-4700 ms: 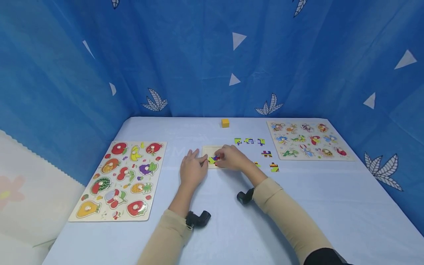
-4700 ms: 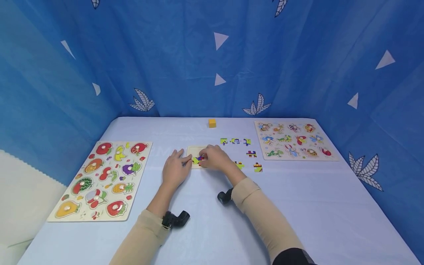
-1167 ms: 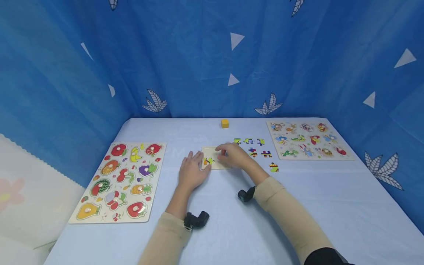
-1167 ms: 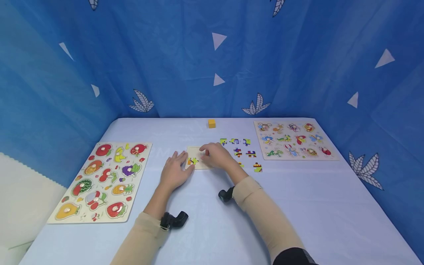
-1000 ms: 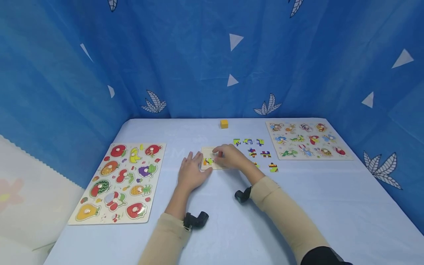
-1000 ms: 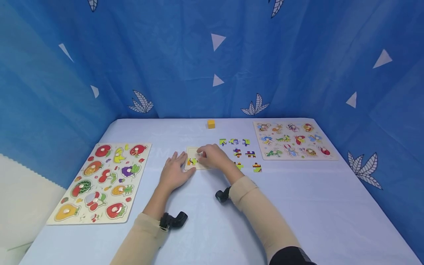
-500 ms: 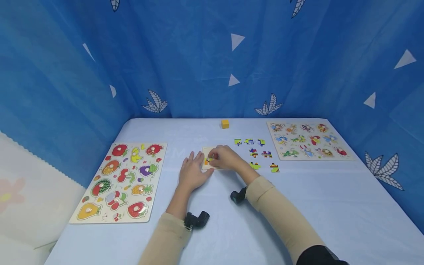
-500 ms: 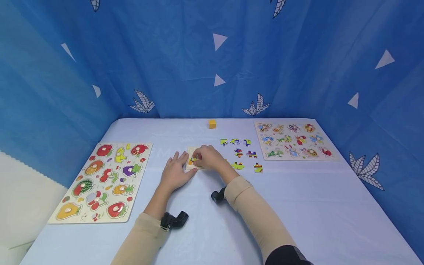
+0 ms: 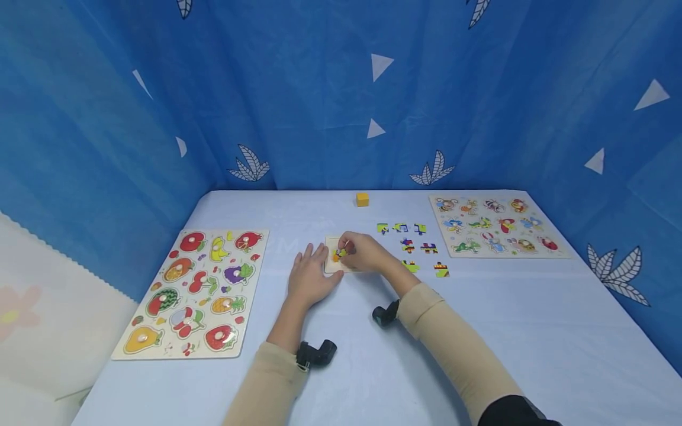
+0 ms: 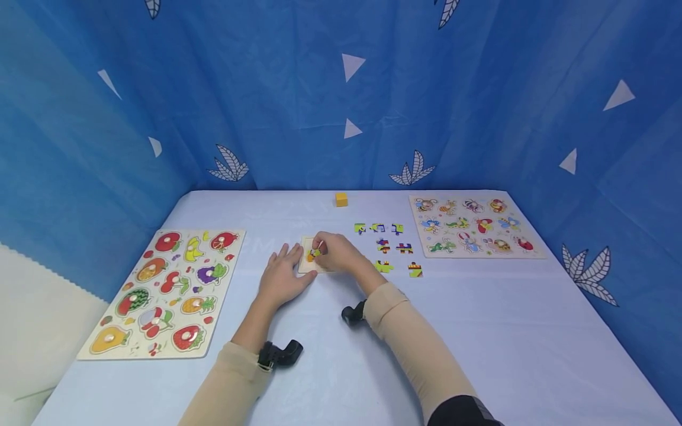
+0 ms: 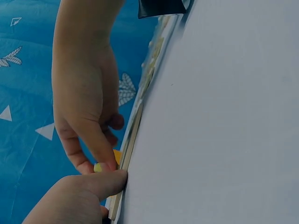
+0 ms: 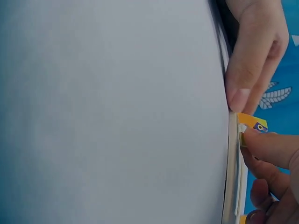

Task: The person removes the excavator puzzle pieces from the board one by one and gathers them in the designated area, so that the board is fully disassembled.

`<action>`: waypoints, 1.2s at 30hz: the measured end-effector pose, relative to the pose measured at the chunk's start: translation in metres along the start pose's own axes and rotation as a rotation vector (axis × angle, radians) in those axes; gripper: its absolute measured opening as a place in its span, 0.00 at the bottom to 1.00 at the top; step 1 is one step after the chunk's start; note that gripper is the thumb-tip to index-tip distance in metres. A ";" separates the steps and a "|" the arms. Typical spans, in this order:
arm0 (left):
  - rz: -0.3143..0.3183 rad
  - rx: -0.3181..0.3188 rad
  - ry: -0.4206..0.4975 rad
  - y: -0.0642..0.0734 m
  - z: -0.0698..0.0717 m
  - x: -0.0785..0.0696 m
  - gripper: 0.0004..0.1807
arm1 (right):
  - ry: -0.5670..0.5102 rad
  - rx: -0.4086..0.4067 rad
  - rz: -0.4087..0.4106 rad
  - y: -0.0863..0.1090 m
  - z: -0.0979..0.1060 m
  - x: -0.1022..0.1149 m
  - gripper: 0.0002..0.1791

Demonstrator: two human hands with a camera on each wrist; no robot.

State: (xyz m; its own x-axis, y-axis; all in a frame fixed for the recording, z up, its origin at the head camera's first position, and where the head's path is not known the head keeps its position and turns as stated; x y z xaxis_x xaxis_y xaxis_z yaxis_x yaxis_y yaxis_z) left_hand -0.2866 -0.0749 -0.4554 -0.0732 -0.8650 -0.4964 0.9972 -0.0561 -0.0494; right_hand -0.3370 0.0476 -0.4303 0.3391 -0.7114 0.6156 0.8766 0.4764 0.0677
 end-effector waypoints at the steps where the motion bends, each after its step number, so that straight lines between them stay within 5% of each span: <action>1: 0.000 0.000 -0.002 0.000 0.000 0.000 0.43 | -0.003 -0.006 -0.009 0.001 0.002 -0.003 0.11; 17: 0.004 -0.019 -0.005 0.000 -0.002 -0.002 0.43 | -0.056 -0.144 -0.204 0.034 0.068 -0.074 0.13; 36: 0.005 -0.021 -0.014 0.000 -0.002 -0.002 0.43 | 0.019 -0.136 -0.232 0.034 0.068 -0.088 0.12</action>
State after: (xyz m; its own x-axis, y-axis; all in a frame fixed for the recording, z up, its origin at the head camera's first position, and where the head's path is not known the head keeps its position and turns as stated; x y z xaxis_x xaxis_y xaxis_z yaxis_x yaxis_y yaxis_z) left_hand -0.2864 -0.0723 -0.4566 -0.0677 -0.8724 -0.4841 0.9970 -0.0414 -0.0648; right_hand -0.3598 0.1614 -0.4287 0.1292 -0.8036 0.5809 0.9689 0.2269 0.0984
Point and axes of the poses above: each hand's wrist, its own y-axis away from the middle knuckle, its own z-axis out of the back of the hand, x = y × z, the point moved 9 cm from there along -y, towards the middle knuckle, and after that the axes turned 3 degrees about z, right-handed, at the moved point
